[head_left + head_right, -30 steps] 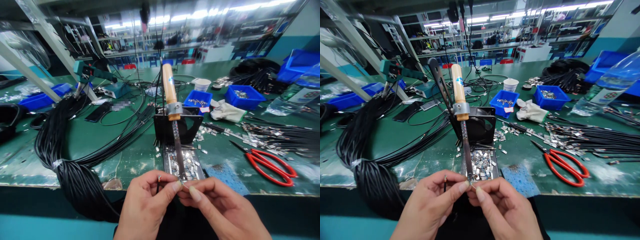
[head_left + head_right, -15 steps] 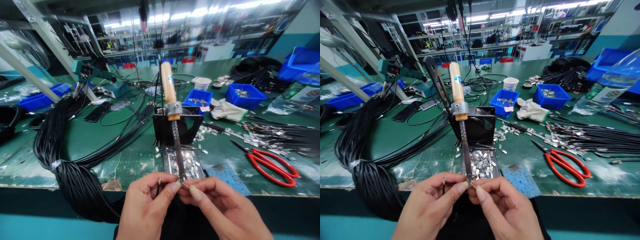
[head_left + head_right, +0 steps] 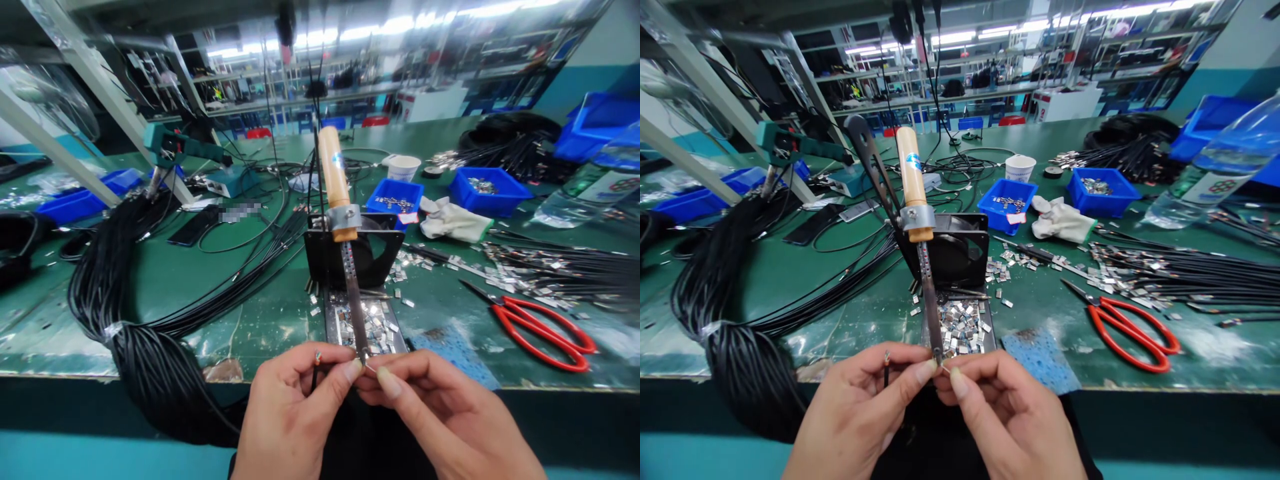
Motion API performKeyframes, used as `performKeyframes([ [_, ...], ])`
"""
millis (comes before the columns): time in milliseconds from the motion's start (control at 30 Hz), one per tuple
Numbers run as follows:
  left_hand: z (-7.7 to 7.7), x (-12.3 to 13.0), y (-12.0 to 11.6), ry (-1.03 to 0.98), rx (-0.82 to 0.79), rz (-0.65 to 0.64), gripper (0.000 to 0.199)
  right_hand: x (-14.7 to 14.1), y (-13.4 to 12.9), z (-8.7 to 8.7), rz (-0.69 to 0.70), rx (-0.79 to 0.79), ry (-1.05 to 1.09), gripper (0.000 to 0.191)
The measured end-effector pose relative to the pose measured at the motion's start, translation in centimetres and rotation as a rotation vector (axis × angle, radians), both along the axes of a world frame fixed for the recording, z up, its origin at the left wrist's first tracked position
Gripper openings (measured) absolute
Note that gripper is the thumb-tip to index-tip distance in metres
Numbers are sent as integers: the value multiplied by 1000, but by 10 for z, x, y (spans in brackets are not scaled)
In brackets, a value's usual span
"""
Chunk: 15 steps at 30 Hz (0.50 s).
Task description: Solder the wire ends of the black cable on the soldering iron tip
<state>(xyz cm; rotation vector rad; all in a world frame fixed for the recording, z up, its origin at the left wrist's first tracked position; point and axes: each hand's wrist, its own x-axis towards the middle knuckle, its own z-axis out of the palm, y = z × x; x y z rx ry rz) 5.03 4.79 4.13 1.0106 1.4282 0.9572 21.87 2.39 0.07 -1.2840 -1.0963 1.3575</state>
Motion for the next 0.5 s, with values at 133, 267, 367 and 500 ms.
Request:
performKeyframes([
  [133, 0, 0, 0, -18, -14, -5, 17, 0, 0, 1, -5, 13, -17, 20],
  [267, 1, 0, 0, -28, -15, 10, 17, -1, 1, 2, -17, 12, -9, 20],
  [367, 1, 0, -1, -34, -32, -1, 18, -1, 1, 2, -16, 13, -10, 20],
  [500, 0, -2, -1, -51, -46, -11, 20, -2, 1, 1, -9, 12, -8, 20],
])
